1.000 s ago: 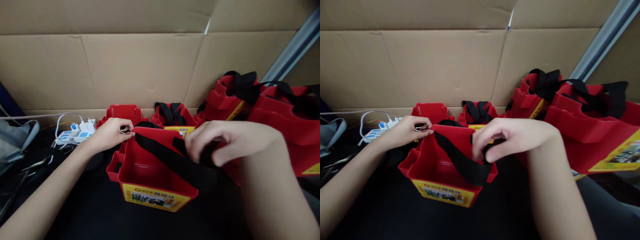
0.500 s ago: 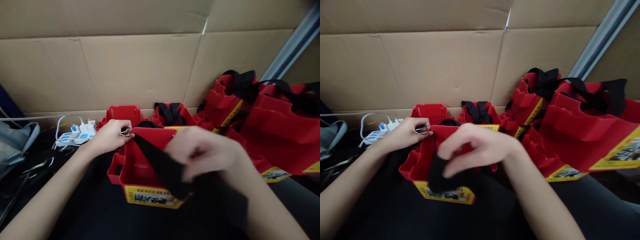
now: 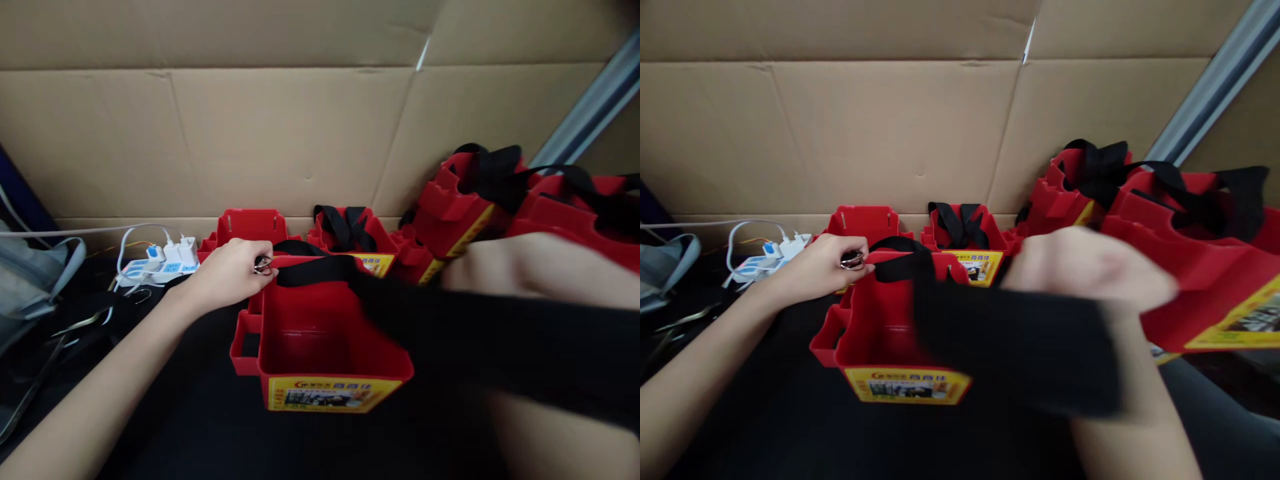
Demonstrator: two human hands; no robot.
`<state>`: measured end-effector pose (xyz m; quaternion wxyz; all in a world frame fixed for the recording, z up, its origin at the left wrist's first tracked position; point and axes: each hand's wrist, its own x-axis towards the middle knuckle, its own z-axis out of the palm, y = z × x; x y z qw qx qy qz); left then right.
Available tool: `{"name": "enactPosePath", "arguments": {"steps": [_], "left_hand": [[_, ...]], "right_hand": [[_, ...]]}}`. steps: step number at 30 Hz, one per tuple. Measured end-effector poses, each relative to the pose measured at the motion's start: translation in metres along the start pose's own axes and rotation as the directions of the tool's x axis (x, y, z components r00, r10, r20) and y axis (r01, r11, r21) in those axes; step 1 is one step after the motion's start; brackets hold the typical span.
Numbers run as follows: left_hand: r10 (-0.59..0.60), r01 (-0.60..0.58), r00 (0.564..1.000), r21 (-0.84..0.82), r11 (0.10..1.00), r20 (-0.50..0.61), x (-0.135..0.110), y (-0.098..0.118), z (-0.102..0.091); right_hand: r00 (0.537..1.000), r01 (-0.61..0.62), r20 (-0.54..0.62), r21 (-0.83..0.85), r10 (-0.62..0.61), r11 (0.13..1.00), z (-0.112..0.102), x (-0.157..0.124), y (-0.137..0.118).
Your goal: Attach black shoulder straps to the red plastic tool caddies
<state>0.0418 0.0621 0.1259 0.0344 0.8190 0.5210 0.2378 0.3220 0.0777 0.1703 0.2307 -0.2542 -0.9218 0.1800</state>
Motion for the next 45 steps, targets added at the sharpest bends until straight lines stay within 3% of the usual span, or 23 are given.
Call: {"name": "enactPosePath", "arguments": {"steps": [3, 5, 7, 11, 15, 18, 21, 22, 24, 27, 30, 32, 35, 36, 38, 40, 42, 45], "left_hand": [[0.039, -0.039, 0.999, 0.004, 0.999, 0.038, -0.001, -0.001, -0.002], [0.053, -0.053, 0.998, 0.011, 0.999, 0.042, 0.000, -0.003, -0.001], [0.032, -0.033, 0.999, 0.039, 0.999, 0.021, 0.002, -0.005, 0.000], [0.017, -0.018, 1.000, 0.054, 0.998, 0.018, 0.004, -0.005, 0.002], [0.022, -0.024, 1.000, 0.056, 0.998, 0.021, 0.006, -0.006, 0.003], [0.002, -0.002, 1.000, 0.078, 0.997, 0.005, 0.007, -0.008, 0.004], [-0.007, 0.007, 1.000, 0.068, 0.998, 0.002, 0.007, -0.009, 0.004], [-0.001, 0.001, 1.000, 0.051, 0.999, 0.004, 0.006, -0.008, 0.003], [0.027, -0.027, 1.000, 0.008, 1.000, 0.008, 0.003, -0.006, 0.000], [0.063, -0.062, 0.998, -0.032, 0.998, 0.029, 0.001, -0.005, -0.005], [0.026, -0.023, 0.999, -0.091, 0.996, 0.038, 0.000, -0.010, -0.011], [-0.007, 0.003, 1.000, -0.125, 0.992, -0.026, 0.000, -0.017, -0.014], [0.026, -0.047, 0.984, -0.114, 0.992, -0.175, 0.009, -0.023, -0.017], [0.059, -0.082, 0.976, -0.101, 0.991, -0.210, 0.015, -0.023, -0.018], [0.156, -0.176, 0.963, -0.076, 0.981, -0.218, 0.032, -0.018, -0.016], [0.281, -0.288, 0.954, -0.054, 0.956, -0.107, 0.054, -0.007, -0.010], [0.380, -0.377, 0.916, -0.045, 0.925, 0.129, 0.076, 0.007, -0.001], [0.387, -0.405, 0.836, -0.037, 0.913, 0.390, 0.100, 0.022, 0.011]], "right_hand": [[0.984, -0.041, 0.170, -0.126, 0.062, 0.991, 0.014, 0.012, -0.021], [0.973, -0.146, 0.123, -0.338, 0.197, 0.930, 0.034, 0.021, -0.032], [0.969, -0.197, 0.044, -0.447, 0.241, 0.873, 0.054, 0.028, -0.038], [0.989, -0.140, -0.097, -0.431, 0.108, 0.891, 0.078, 0.038, -0.038], [1.000, -0.002, 0.005, -0.418, 0.004, 0.908, 0.081, 0.043, -0.031], [0.979, 0.132, 0.182, -0.249, -0.087, 0.960, 0.069, 0.040, -0.033], [0.865, 0.282, 0.369, 0.205, -0.340, 0.937, 0.046, 0.030, -0.042], [0.842, 0.293, 0.360, 0.318, -0.401, 0.902, 0.038, 0.026, -0.044], [0.874, 0.286, 0.285, 0.355, -0.394, 0.890, 0.027, 0.020, -0.044], [0.955, 0.115, 0.268, 0.049, -0.123, 0.992, 0.025, 0.018, -0.034], [0.975, -0.040, 0.205, -0.218, 0.086, 0.975, 0.029, 0.021, -0.021], [0.997, -0.058, 0.027, -0.278, 0.068, 0.959, 0.028, 0.023, -0.016], [0.973, -0.091, -0.233, -0.362, 0.005, 0.928, 0.023, 0.025, -0.009], [0.969, -0.112, -0.245, -0.388, 0.014, 0.915, 0.022, 0.026, -0.005], [0.986, -0.131, -0.147, -0.406, 0.077, 0.904, 0.023, 0.028, 0.003], [0.993, -0.120, -0.029, -0.377, 0.117, 0.919, 0.026, 0.032, 0.011], [0.994, -0.108, -0.004, -0.344, 0.114, 0.933, 0.030, 0.034, 0.015], [0.996, -0.088, -0.021, -0.325, 0.086, 0.942, 0.032, 0.036, 0.016]]}}
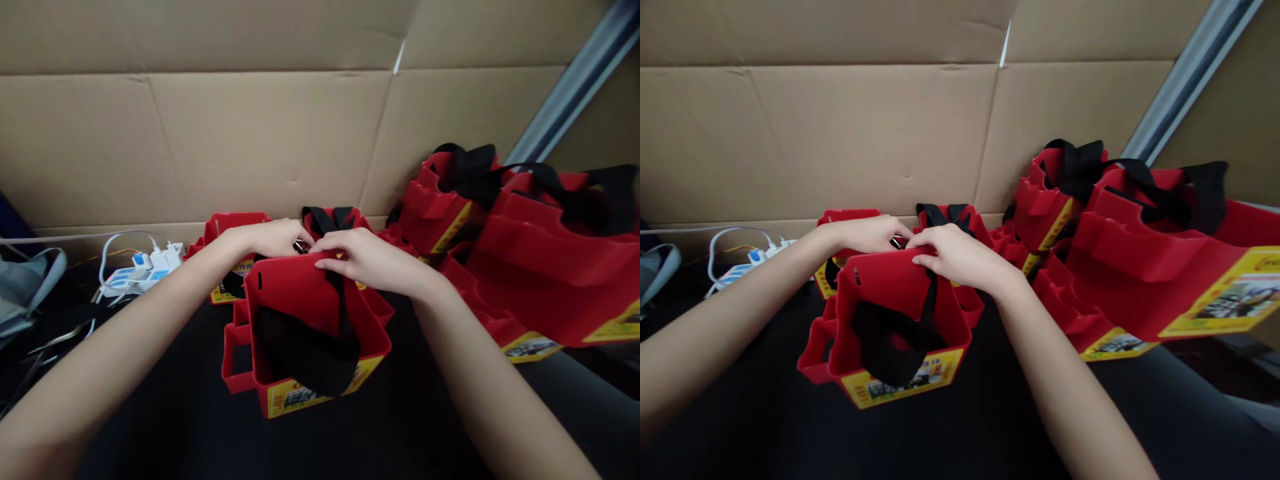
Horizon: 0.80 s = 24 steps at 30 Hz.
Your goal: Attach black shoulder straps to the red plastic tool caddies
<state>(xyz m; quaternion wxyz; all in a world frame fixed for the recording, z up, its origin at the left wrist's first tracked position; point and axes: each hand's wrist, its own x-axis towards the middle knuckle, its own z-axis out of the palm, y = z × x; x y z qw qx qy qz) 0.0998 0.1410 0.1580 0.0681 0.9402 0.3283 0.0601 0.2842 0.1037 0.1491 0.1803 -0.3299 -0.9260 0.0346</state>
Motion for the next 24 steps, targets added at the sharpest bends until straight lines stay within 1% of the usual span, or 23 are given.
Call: {"name": "enactPosePath", "arguments": {"steps": [1, 2, 4, 5, 6, 7, 8, 9, 10, 11, 12, 13, 14, 15, 16, 17, 18, 19, 20, 21, 22, 23, 24], "left_hand": [[-0.014, 0.014, 1.000, 0.013, 1.000, 0.022, 0.005, 0.000, 0.000], [-0.039, 0.039, 0.999, 0.033, 0.999, 0.010, 0.006, 0.000, -0.002], [-0.119, 0.125, 0.990, 0.086, 0.988, -0.081, -0.002, -0.003, -0.011], [-0.189, 0.211, 0.966, 0.121, 0.970, -0.174, -0.011, -0.005, -0.018], [-0.260, 0.308, 0.924, 0.146, 0.940, -0.280, -0.021, -0.007, -0.027], [-0.335, 0.427, 0.850, 0.160, 0.890, -0.407, -0.033, -0.009, -0.035], [-0.428, 0.609, 0.685, 0.141, 0.780, -0.589, -0.045, -0.010, -0.043], [-0.458, 0.670, 0.619, 0.125, 0.732, -0.638, -0.055, -0.009, -0.050], [-0.493, 0.728, 0.566, 0.119, 0.676, -0.661, -0.064, -0.008, -0.054], [-0.525, 0.765, 0.541, 0.125, 0.632, -0.656, -0.070, -0.006, -0.056], [-0.543, 0.759, 0.575, 0.152, 0.633, -0.612, -0.073, -0.002, -0.056], [-0.532, 0.719, 0.639, 0.187, 0.669, -0.555, -0.073, 0.001, -0.054], [-0.478, 0.634, 0.730, 0.221, 0.741, -0.489, -0.069, 0.005, -0.050], [-0.374, 0.498, 0.829, 0.242, 0.833, -0.416, -0.063, 0.009, -0.046], [-0.243, 0.336, 0.906, 0.241, 0.911, -0.347, -0.056, 0.013, -0.041], [-0.109, 0.171, 0.957, 0.221, 0.960, -0.269, -0.047, 0.016, -0.036], [-0.004, 0.040, 0.981, 0.180, 0.983, -0.196, -0.039, 0.019, -0.032], [0.057, -0.040, 0.990, 0.130, 0.991, -0.132, -0.031, 0.020, -0.028], [0.089, -0.084, 0.994, 0.077, 0.994, -0.064, -0.024, 0.021, -0.025], [0.099, -0.099, 0.995, 0.036, 0.994, -0.003, -0.019, 0.019, -0.023], [0.076, -0.077, 0.997, 0.025, 0.997, 0.033, -0.016, 0.017, -0.021], [0.024, -0.026, 0.999, 0.044, 0.999, 0.036, -0.015, 0.012, -0.021], [-0.046, 0.045, 0.999, 0.083, 0.996, 0.011, -0.018, 0.005, -0.022]], "right_hand": [[1.000, 0.008, -0.003, 0.004, -0.008, 1.000, 0.000, 0.000, 0.000], [1.000, 0.014, -0.005, 0.008, -0.014, 1.000, -0.001, 0.000, 0.000], [1.000, 0.016, -0.010, 0.022, -0.015, 1.000, -0.001, 0.000, 0.001], [1.000, 0.010, -0.011, 0.037, -0.010, 0.999, -0.001, 0.000, 0.001], [1.000, 0.004, -0.010, 0.058, -0.004, 0.998, 0.000, 0.001, 0.002], [1.000, -0.003, -0.008, 0.086, 0.003, 0.996, 0.001, 0.002, 0.002], [1.000, -0.010, -0.007, 0.115, 0.011, 0.993, 0.003, 0.003, 0.002], [1.000, -0.017, -0.008, 0.138, 0.018, 0.990, 0.005, 0.004, 0.001], [1.000, -0.021, -0.014, 0.149, 0.024, 0.989, 0.007, 0.005, 0.000], [0.999, -0.024, -0.022, 0.148, 0.028, 0.989, 0.009, 0.006, -0.001], [0.999, -0.025, -0.029, 0.140, 0.029, 0.990, 0.011, 0.007, -0.001], [0.999, -0.022, -0.033, 0.129, 0.027, 0.991, 0.013, 0.008, -0.002], [0.999, -0.017, -0.033, 0.121, 0.021, 0.993, 0.014, 0.009, -0.002], [0.999, -0.012, -0.029, 0.118, 0.015, 0.993, 0.015, 0.009, -0.002], [1.000, -0.008, -0.025, 0.118, 0.011, 0.993, 0.015, 0.009, -0.002], [1.000, -0.006, -0.021, 0.118, 0.009, 0.993, 0.015, 0.009, -0.001], [1.000, -0.007, -0.020, 0.114, 0.009, 0.994, 0.015, 0.009, -0.001], [1.000, -0.010, -0.018, 0.109, 0.012, 0.994, 0.014, 0.008, 0.000], [1.000, -0.013, -0.012, 0.108, 0.014, 0.994, 0.013, 0.008, 0.000], [1.000, -0.014, -0.001, 0.110, 0.014, 0.994, 0.012, 0.007, -0.001], [1.000, -0.012, 0.015, 0.116, 0.011, 0.993, 0.010, 0.006, -0.001], [0.999, -0.011, 0.034, 0.125, 0.006, 0.992, 0.009, 0.006, -0.001], [0.999, -0.009, 0.053, 0.136, 0.001, 0.991, 0.007, 0.005, -0.001]]}}
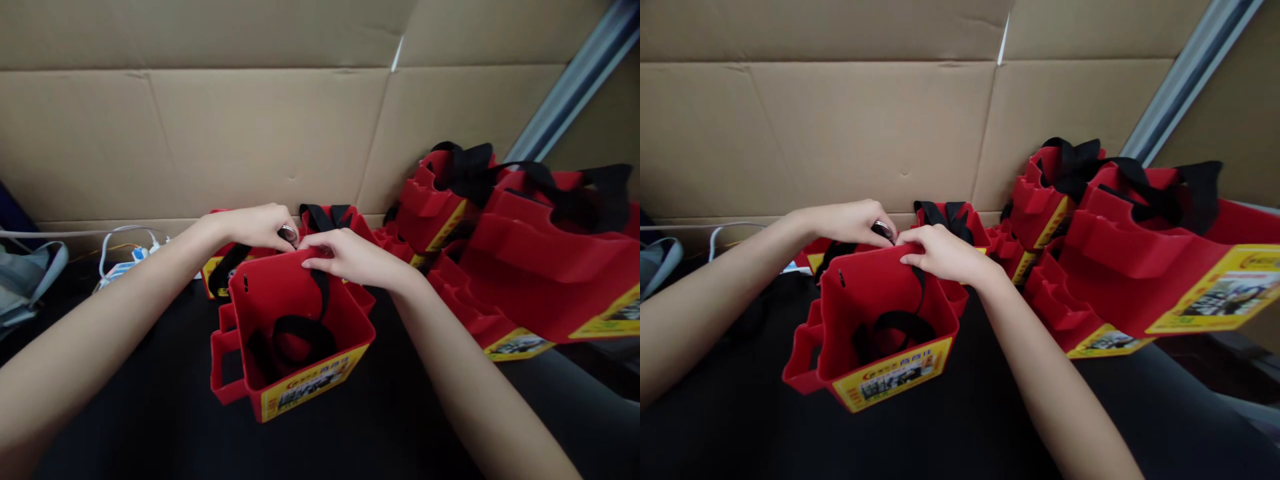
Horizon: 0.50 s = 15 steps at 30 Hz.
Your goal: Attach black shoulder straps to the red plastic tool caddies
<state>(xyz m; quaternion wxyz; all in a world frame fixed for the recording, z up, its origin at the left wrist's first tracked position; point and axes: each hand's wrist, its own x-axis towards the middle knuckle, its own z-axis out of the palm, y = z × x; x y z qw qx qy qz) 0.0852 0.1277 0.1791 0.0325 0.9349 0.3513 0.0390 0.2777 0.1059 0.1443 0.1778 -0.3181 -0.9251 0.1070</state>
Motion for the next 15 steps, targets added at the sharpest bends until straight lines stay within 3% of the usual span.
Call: {"name": "enactPosePath", "arguments": {"steps": [1, 3, 7, 8, 9, 10, 12, 15], "left_hand": [[-0.088, 0.091, 0.995, 0.048, 0.995, -0.045, -0.005, -0.009, -0.001], [-0.270, 0.297, 0.943, 0.128, 0.946, -0.193, -0.023, -0.033, -0.008], [-0.512, 0.622, 0.741, 0.156, 0.767, -0.435, -0.066, -0.066, -0.025], [-0.525, 0.636, 0.732, 0.161, 0.754, -0.434, -0.071, -0.065, -0.027], [-0.507, 0.605, 0.762, 0.163, 0.779, -0.404, -0.073, -0.060, -0.027], [-0.438, 0.511, 0.829, 0.152, 0.846, -0.349, -0.071, -0.050, -0.025], [-0.203, 0.222, 0.950, 0.057, 0.973, -0.236, -0.057, -0.024, -0.015], [0.025, -0.036, 0.992, -0.090, 0.995, -0.120, -0.023, 0.010, 0.003]], "right_hand": [[1.000, 0.002, 0.018, 0.011, -0.002, 1.000, -0.002, -0.001, 0.000], [0.999, -0.007, 0.047, 0.023, 0.006, 1.000, -0.005, -0.004, 0.000], [0.996, -0.036, 0.087, 0.035, 0.032, 0.999, -0.009, -0.007, 0.002], [0.995, -0.041, 0.090, 0.038, 0.037, 0.998, -0.009, -0.007, 0.002], [0.995, -0.044, 0.091, 0.040, 0.040, 0.998, -0.009, -0.007, 0.002], [0.995, -0.045, 0.091, 0.040, 0.042, 0.998, -0.009, -0.007, 0.002], [0.995, -0.044, 0.093, 0.035, 0.040, 0.998, -0.008, -0.007, 0.001], [0.996, -0.021, 0.083, 0.017, 0.020, 1.000, -0.008, -0.006, 0.000]]}}
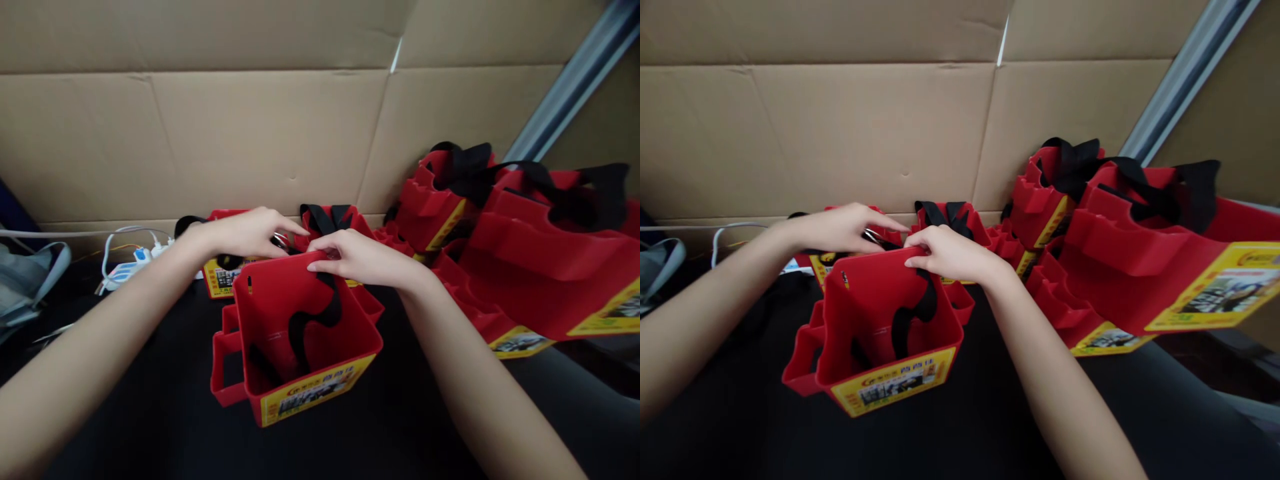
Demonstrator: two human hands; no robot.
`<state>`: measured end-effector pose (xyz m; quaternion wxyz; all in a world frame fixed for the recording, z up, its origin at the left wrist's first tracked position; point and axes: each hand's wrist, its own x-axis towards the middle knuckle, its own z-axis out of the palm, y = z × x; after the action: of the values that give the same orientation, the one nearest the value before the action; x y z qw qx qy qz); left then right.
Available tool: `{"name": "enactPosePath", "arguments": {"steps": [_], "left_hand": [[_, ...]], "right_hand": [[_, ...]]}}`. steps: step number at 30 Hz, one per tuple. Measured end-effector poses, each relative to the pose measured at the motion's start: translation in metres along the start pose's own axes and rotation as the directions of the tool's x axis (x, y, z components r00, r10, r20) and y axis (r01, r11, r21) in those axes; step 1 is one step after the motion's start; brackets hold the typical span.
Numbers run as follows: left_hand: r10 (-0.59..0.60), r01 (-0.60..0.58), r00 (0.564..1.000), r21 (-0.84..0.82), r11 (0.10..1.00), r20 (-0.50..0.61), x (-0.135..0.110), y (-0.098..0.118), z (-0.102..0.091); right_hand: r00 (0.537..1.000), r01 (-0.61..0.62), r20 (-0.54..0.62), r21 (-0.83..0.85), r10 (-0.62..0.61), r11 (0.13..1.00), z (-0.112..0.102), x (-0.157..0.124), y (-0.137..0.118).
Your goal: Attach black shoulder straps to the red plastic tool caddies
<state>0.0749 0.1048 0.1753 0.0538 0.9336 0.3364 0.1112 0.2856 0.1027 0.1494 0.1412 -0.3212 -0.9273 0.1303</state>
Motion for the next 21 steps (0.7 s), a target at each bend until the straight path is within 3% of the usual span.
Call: {"name": "enactPosePath", "arguments": {"steps": [2, 4, 7, 8, 9, 10, 11, 12, 13, 14, 16, 17, 19, 21], "left_hand": [[0.027, -0.025, 0.996, -0.021, 0.999, 0.082, 0.016, 0.006, 0.011], [-0.017, 0.015, 0.996, 0.022, 1.000, 0.083, 0.021, -0.001, 0.013], [-0.175, 0.194, 0.974, 0.132, 0.972, -0.144, 0.008, -0.023, -0.001], [-0.248, 0.304, 0.922, 0.160, 0.939, -0.297, 0.001, -0.030, -0.007], [-0.312, 0.425, 0.827, 0.157, 0.891, -0.468, -0.006, -0.036, -0.013], [-0.356, 0.531, 0.699, 0.117, 0.839, -0.620, -0.012, -0.040, -0.017], [-0.377, 0.600, 0.579, 0.066, 0.797, -0.723, -0.016, -0.042, -0.019], [-0.382, 0.621, 0.516, 0.028, 0.783, -0.766, -0.019, -0.042, -0.019], [-0.379, 0.595, 0.535, 0.018, 0.804, -0.755, -0.019, -0.039, -0.016], [-0.359, 0.521, 0.631, 0.033, 0.853, -0.688, -0.018, -0.035, -0.012], [-0.211, 0.257, 0.884, 0.057, 0.965, -0.417, -0.011, -0.023, -0.002], [-0.113, 0.123, 0.958, 0.021, 0.992, -0.264, -0.007, -0.018, 0.003], [0.021, -0.025, 0.999, -0.095, 0.995, -0.045, 0.000, -0.010, 0.010], [0.049, -0.037, 0.997, -0.194, 0.980, 0.057, 0.004, -0.008, 0.013]], "right_hand": [[1.000, 0.011, -0.008, -0.006, -0.011, 1.000, 0.000, 0.000, 0.000], [1.000, 0.017, -0.006, 0.004, -0.017, 1.000, 0.000, 0.000, 0.000], [1.000, 0.020, 0.004, 0.036, -0.020, 0.999, 0.001, 0.000, 0.001], [1.000, 0.018, 0.001, 0.046, -0.018, 0.999, 0.001, 0.001, 0.000], [1.000, 0.012, -0.005, 0.052, -0.012, 0.999, 0.001, 0.002, 0.000], [1.000, 0.004, -0.015, 0.054, -0.004, 0.999, 0.002, 0.002, -0.001], [1.000, -0.004, -0.024, 0.051, 0.006, 0.999, 0.003, 0.003, -0.002], [0.999, -0.011, -0.030, 0.045, 0.013, 0.999, 0.003, 0.003, -0.002], [0.999, -0.014, -0.033, 0.039, 0.015, 0.999, 0.004, 0.004, -0.003], [0.999, -0.012, -0.032, 0.032, 0.013, 0.999, 0.005, 0.004, -0.004], [1.000, 0.000, -0.030, 0.018, 0.000, 1.000, 0.006, 0.005, -0.004], [1.000, 0.004, -0.030, 0.009, -0.004, 1.000, 0.007, 0.005, -0.004], [0.999, 0.003, -0.034, -0.008, -0.003, 1.000, 0.007, 0.004, -0.004], [0.999, -0.007, -0.034, -0.012, 0.006, 1.000, 0.006, 0.004, -0.004]]}}
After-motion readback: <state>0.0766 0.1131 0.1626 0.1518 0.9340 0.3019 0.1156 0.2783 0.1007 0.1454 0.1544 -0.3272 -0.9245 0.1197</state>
